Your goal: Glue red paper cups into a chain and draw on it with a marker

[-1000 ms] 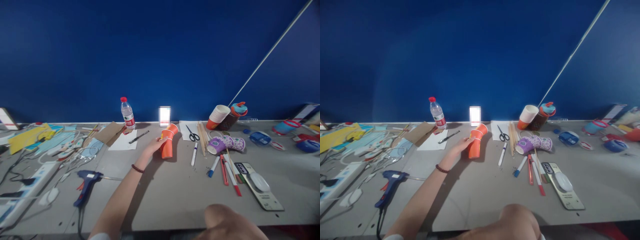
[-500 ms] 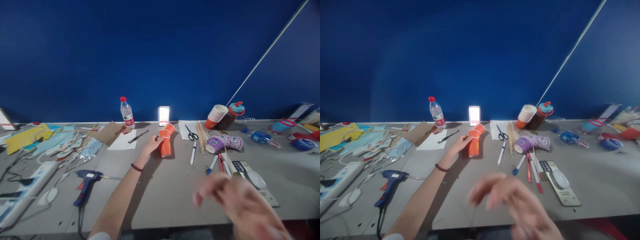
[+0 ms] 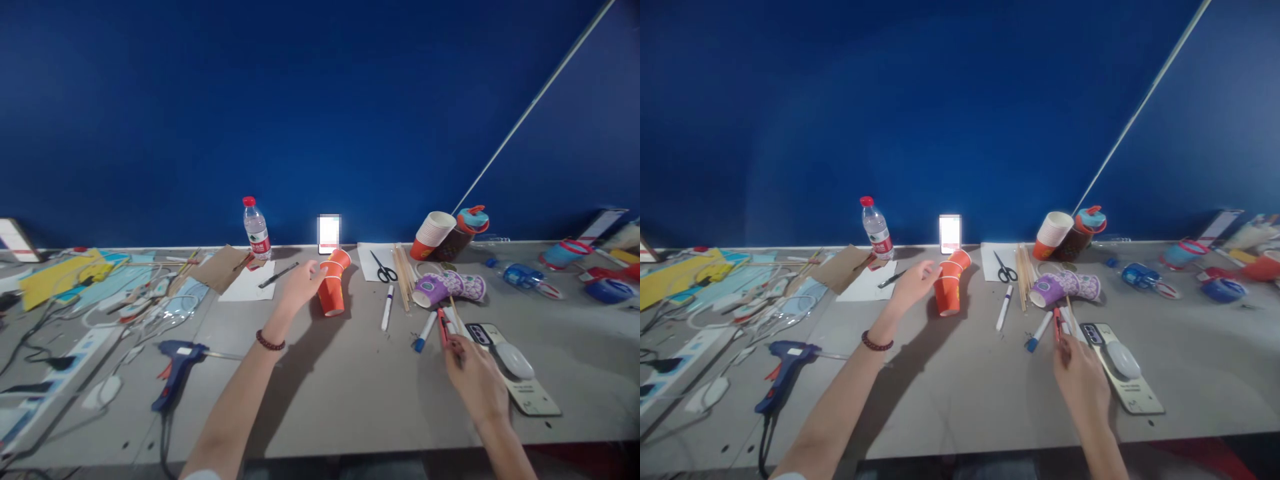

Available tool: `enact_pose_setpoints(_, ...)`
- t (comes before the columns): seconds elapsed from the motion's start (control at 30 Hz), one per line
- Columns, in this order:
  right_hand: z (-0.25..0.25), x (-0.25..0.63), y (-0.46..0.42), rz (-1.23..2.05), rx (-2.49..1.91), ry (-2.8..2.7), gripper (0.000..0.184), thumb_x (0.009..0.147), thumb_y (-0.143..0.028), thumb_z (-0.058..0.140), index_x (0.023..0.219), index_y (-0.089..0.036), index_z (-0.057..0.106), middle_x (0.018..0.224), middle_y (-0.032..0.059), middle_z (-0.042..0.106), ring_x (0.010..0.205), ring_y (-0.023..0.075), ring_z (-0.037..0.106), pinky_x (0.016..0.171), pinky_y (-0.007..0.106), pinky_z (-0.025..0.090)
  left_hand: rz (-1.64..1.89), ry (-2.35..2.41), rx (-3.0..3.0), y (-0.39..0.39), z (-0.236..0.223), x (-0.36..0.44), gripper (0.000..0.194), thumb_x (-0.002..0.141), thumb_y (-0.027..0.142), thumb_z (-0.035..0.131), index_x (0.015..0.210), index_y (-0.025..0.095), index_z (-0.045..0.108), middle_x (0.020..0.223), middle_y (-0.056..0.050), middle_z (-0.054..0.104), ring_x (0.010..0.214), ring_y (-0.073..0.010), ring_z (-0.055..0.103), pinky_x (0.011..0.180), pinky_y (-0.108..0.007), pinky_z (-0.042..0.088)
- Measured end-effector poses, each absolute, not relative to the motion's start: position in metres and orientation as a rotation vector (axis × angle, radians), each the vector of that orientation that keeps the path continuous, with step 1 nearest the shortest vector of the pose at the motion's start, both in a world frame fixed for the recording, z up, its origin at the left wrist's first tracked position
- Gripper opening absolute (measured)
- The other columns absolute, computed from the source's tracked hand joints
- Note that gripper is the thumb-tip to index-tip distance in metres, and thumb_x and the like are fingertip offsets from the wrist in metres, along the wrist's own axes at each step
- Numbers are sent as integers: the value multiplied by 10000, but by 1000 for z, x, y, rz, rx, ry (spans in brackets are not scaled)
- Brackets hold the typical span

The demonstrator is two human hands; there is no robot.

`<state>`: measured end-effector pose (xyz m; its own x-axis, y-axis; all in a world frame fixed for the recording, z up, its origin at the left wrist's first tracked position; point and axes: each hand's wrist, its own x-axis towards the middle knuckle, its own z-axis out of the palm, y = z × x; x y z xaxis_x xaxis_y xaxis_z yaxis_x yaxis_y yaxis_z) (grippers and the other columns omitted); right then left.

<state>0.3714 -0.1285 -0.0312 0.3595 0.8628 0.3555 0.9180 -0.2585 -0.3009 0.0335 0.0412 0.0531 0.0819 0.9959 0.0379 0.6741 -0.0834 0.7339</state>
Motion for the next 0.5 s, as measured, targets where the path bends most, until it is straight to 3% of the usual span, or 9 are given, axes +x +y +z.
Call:
enact_pose_setpoints(0.37,-49,396,-148,-128,-2438,-1493,365,869,-339,385,1083,-163,623,927,129,685,832,290,630,733,383,473,905,1393,1976,-15,120,40,382,875,500,490,1105,246,658,952,-54,705,855,-206,629,661,-267,473)
enact_pose_setpoints(0.5,-51,398,-160,-71,-2487,-1452,445,878,-348,370,1209,-178,615,1065,145,691,877,296,661,685,369,478,996,1355,1972,-38,141,34,368,880,482,495,1084,228,667,1006,-65,698,886,-202,626,632,-249,484)
